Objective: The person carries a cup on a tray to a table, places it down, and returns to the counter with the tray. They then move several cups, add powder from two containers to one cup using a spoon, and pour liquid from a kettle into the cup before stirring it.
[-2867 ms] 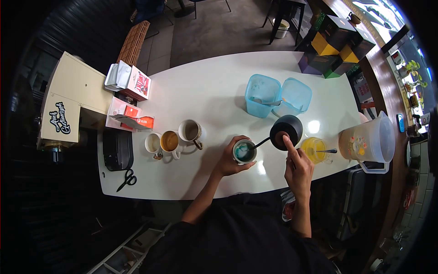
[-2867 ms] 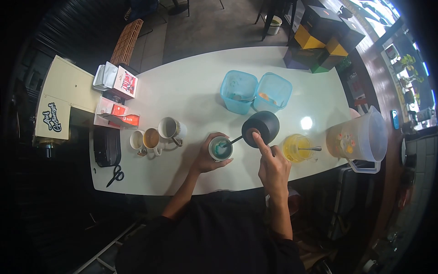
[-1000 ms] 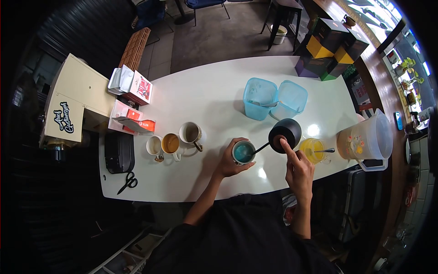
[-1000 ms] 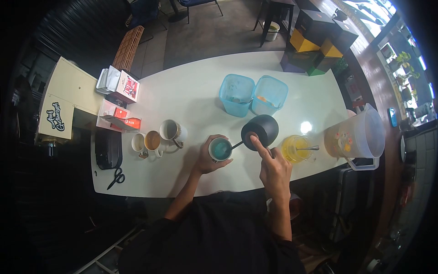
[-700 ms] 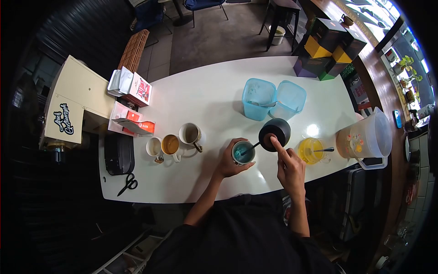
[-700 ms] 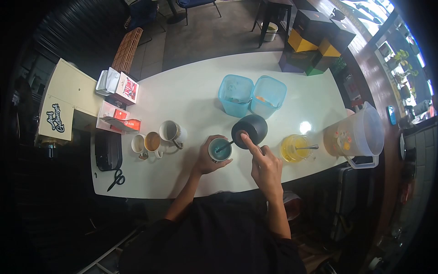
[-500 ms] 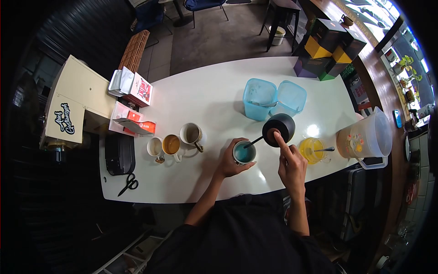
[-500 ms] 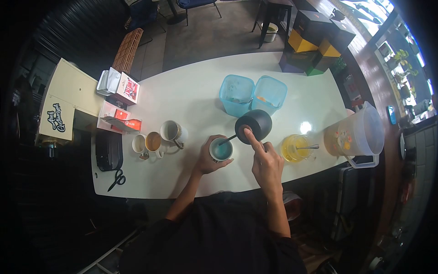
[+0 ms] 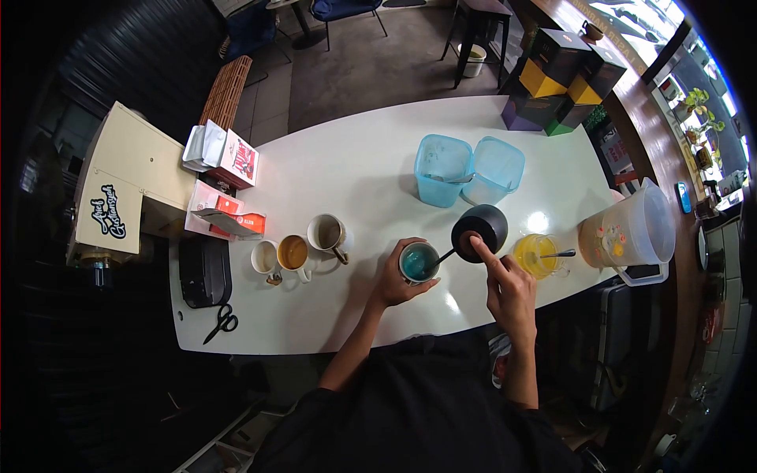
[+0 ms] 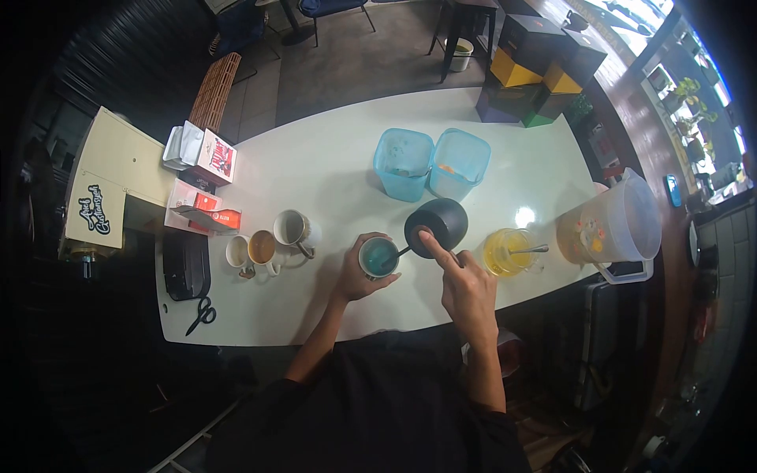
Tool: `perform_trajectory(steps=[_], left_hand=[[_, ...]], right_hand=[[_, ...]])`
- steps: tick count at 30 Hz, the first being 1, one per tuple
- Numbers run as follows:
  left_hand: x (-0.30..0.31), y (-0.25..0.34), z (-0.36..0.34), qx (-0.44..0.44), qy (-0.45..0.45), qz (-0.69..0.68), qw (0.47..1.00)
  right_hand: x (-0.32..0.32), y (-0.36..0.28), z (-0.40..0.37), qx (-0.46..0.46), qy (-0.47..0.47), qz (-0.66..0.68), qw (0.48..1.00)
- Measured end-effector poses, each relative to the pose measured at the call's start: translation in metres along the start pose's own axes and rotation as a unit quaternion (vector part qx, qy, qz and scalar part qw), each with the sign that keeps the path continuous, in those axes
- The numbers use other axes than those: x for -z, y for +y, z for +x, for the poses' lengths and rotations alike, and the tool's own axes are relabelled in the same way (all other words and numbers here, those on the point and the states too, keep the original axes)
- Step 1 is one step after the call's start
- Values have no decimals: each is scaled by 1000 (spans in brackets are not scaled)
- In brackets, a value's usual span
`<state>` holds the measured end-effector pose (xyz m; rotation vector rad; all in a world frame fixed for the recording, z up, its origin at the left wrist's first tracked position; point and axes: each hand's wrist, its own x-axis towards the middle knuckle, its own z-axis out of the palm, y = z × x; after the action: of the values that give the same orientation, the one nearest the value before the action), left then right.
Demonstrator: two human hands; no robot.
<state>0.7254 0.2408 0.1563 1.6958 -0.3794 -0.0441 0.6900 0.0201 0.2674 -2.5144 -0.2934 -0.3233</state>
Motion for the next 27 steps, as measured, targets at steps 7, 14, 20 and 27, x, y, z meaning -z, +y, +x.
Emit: perform_trajectory(steps=[7, 14, 20, 27], left_hand=[[0, 8, 1, 36, 1, -15, 999], [0, 3, 0, 17, -3, -3, 1000], [-1, -2, 0, 9, -2, -8, 1000], [0, 2, 0, 5, -1, -15, 1000]], right_hand=[[-16, -3, 7, 5, 22, -18, 1000], [-1, 1, 5, -15, 47, -28, 998], [1, 0, 0, -6, 7, -20, 1000], [-13, -8, 9, 11, 13, -16, 1000]])
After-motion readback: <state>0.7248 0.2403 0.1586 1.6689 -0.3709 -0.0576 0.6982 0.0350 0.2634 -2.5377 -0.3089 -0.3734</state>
